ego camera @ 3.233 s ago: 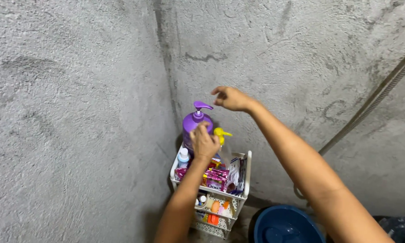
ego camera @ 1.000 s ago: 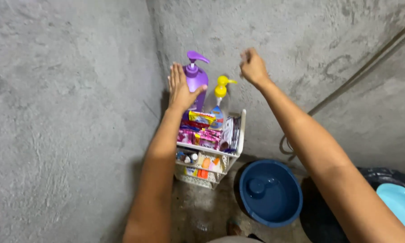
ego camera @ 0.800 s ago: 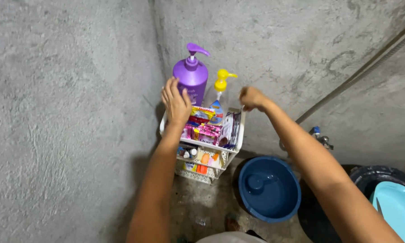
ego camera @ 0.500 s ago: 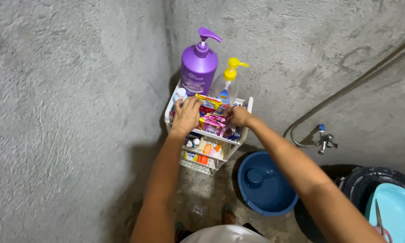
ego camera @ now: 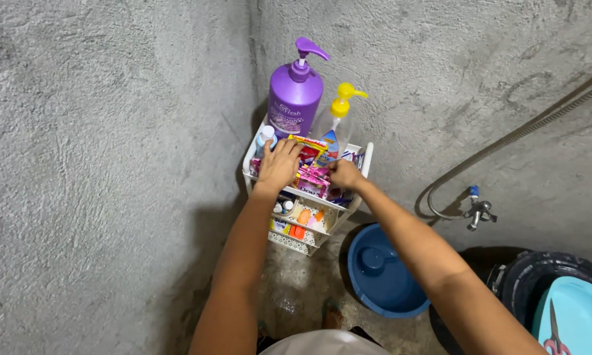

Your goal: The person organizes bathroom supplies on a white plastic rack. They pick up small packets and bottles, place them on the rack, and adjust their positions. They also handle a pair of scissors and a bar of soap, placing them in a blue basin.

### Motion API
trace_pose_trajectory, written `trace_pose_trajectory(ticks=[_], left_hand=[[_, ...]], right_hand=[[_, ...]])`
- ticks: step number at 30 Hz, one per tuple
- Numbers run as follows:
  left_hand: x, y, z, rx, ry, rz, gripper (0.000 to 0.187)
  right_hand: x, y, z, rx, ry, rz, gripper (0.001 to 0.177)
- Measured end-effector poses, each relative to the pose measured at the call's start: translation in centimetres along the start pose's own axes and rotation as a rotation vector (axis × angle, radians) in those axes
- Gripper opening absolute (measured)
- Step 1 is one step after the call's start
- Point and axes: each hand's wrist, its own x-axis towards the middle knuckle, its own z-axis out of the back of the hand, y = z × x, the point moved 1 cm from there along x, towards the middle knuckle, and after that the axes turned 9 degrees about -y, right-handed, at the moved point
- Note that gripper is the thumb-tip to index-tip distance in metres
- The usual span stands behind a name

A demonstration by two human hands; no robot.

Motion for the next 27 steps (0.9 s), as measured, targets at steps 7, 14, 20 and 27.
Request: trace_pose_trajectory(ticks=[7,14,20,27], left_hand=[[0.3,1.0,-0.1,0.005,-0.038,-0.027,0.032],[0.7,0.8,0.4,-0.041,-0.120,0.017,0.030],[1.7,1.0,2.5,-0.038,-0.134,0.154,0.042],[2.4,0.2,1.7,-0.077,0.035,0.049,0.044]], right_hand=[[-2.6,6.0,7.8,-0.108,-0.350,0.151,0.028],[2.7,5.2,4.1,-0.145,-0.165,0.091,0.021],[0.6,6.7,5.4,0.127,-0.345,0.278,0.014],[-0.7,6.5,5.8,0.131,-0.201,0.258,0.021]])
